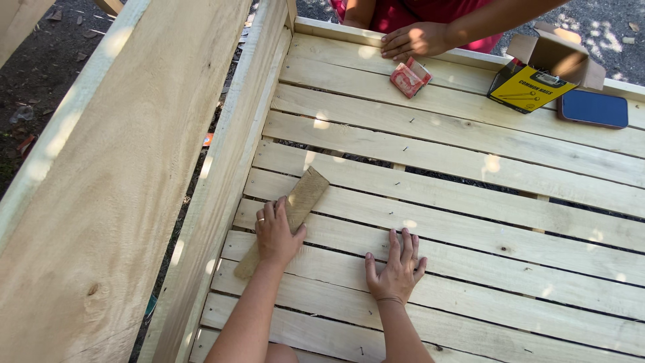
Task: The person sits on a slatted wooden frame and hammers nails into the planks by hand, using a claw hammer. They position a small wood block as a spacer, press planks flat with their hands, and pull out stray nails with the hammer claw while assembling the slatted structure.
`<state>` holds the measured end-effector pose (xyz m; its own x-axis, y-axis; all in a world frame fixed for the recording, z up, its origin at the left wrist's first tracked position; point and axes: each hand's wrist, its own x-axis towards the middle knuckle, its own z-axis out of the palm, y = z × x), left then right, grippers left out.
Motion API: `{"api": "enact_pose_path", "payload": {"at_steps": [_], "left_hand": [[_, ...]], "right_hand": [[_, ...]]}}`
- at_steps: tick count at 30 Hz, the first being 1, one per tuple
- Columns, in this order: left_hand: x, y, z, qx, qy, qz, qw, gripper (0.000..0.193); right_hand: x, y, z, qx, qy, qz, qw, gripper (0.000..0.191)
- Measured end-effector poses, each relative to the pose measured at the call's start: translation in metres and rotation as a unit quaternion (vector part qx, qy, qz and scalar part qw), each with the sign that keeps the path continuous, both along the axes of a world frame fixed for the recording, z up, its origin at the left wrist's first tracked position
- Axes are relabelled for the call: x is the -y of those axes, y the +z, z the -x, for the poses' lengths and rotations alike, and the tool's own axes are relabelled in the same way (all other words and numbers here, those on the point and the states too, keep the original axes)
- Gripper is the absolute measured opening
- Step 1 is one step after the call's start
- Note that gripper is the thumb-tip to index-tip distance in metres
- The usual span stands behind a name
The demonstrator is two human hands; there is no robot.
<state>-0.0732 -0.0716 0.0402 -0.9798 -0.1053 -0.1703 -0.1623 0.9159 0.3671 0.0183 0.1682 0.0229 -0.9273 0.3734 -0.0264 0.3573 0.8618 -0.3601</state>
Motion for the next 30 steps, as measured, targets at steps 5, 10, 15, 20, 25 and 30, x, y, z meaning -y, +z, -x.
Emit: {"api": "enact_pose_path", "payload": {"at_steps": [5,10,15,20,25,30], "left_hand": [[0.002,0.004,-0.05,-0.099,-0.091,-0.104,0.985,0.067],[0.028,-0.001,-0.007,0.085,0.211,-0.052,0.972,0.064],[0.05,0.0,0.019,0.113,0.2,0.019,0.973,0.06],[0.055,-0.007,0.019,0.124,0.177,0.041,0.976,0.063],[0.053,-0.011,0.015,0.108,0.156,0.064,0.98,0.065],[0.048,-0.012,0.014,0.129,0.147,0.068,0.978,0.067]], "right_hand": [[0.001,0.0,0.001,-0.007,0.003,0.006,1.0,0.075],[0.001,0.0,0.001,-0.011,0.007,0.007,1.0,0.078],[0.003,0.001,0.003,-0.016,0.004,0.004,1.0,0.077],[0.002,0.001,0.001,-0.014,0.003,0.002,1.0,0.077],[0.001,-0.001,0.0,-0.017,0.008,0.003,1.0,0.075],[0.001,-0.002,0.0,-0.013,0.007,0.001,1.0,0.074]]}}
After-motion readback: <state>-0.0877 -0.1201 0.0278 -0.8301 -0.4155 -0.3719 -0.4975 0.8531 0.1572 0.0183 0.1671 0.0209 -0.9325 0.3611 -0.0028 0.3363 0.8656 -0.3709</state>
